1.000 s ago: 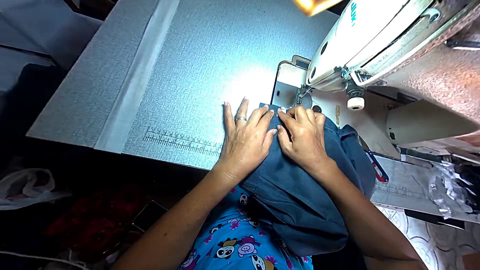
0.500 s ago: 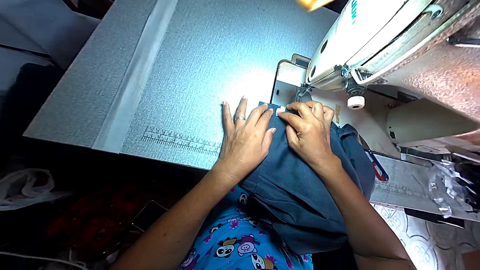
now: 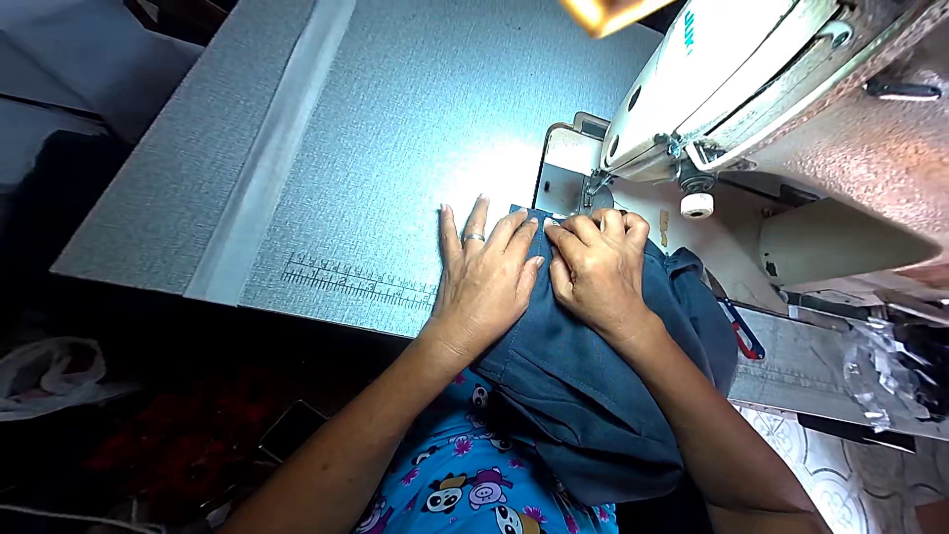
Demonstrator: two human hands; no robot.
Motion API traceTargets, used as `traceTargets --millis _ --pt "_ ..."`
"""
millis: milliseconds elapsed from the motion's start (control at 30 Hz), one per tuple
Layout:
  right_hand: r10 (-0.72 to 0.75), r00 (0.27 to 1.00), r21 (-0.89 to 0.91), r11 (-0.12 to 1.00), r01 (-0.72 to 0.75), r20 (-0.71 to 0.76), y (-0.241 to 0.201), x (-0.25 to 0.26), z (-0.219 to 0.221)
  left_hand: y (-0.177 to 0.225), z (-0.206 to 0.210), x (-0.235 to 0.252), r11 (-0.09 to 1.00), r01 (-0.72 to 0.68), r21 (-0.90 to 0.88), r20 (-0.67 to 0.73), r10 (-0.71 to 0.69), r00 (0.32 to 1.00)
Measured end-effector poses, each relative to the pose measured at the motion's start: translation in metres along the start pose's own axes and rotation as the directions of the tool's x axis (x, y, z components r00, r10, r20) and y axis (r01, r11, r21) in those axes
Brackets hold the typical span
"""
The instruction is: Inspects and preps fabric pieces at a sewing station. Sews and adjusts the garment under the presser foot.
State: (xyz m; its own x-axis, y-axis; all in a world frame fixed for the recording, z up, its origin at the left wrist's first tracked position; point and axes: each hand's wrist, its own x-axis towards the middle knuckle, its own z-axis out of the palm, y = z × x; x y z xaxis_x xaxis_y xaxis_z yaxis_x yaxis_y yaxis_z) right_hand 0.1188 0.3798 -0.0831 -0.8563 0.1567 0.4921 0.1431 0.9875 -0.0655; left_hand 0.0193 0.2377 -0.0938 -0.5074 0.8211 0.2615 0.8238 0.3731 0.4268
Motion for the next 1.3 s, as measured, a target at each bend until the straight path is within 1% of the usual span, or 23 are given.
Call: traceTargets --millis 167,300,400,500,633,733,800,900,1000,1167,1300 --pt "0.003 1.000 0.065 0.998 -0.003 0.001 0.0023 0.0001 0.0018 -0.0001 0.0014 0.0005 1.000 0.006 0.004 -0.004 -0.006 1.000" --pt "0.085 0.996 0.183 0.979 -0.088 0.027 0.0047 0.0009 0.0003 0.0006 0.0004 0.0007 1.000 0.005 -0.005 -0.010 -0.005 1.000" --pt "0.166 0.986 0.263 0.952 -0.155 -0.019 0.0056 -0.0004 -0.0005 0.0006 0.0005 0.0002 1.000 0.010 -0.007 -0.010 -0.010 1.000" --pt "0.181 0.983 0.230 0.958 -0.173 -0.014 0.0054 -0.0012 -0.0004 0.0001 0.0009 -0.0001 1.000 0.011 -0.011 -0.002 -0.011 1.000" --pt "0.132 0.991 0.167 0.977 -0.134 0.023 0.0043 -0.0009 -0.0001 0.0000 0.0009 -0.0006 1.000 0.011 -0.017 -0.007 -0.011 1.000" --pt "0.111 0.993 0.107 0.988 -0.113 0.026 0.0011 -0.0005 -0.0005 0.0003 0.0008 -0.0013 1.000 0.009 -0.016 0.000 -0.009 1.000" --pt "0.124 0.992 0.093 0.988 -0.126 0.031 0.0005 -0.0003 -0.0005 0.0003 0.0008 -0.0009 1.000 0.006 -0.014 -0.001 -0.006 1.000" --pt "0.103 0.994 0.082 0.991 -0.106 0.034 -0.0010 -0.0009 -0.0003 0.0008 0.0004 -0.0014 1.000 0.003 -0.016 -0.004 -0.003 1.000" --pt "0.106 0.994 0.043 0.993 -0.107 0.014 -0.0023 0.0003 0.0007 0.0007 0.0005 -0.0013 1.000 0.002 -0.014 -0.009 -0.002 1.000" --pt "0.154 0.988 0.167 0.974 -0.151 -0.005 -0.0010 -0.0015 -0.0010 0.0008 0.0003 -0.0014 1.000 0.006 -0.021 -0.006 -0.006 1.000" --pt "0.128 0.992 0.160 0.979 -0.129 0.015 -0.0007 -0.0013 -0.0004 0.0008 0.0003 -0.0014 1.000 0.002 -0.025 -0.008 -0.002 1.000"
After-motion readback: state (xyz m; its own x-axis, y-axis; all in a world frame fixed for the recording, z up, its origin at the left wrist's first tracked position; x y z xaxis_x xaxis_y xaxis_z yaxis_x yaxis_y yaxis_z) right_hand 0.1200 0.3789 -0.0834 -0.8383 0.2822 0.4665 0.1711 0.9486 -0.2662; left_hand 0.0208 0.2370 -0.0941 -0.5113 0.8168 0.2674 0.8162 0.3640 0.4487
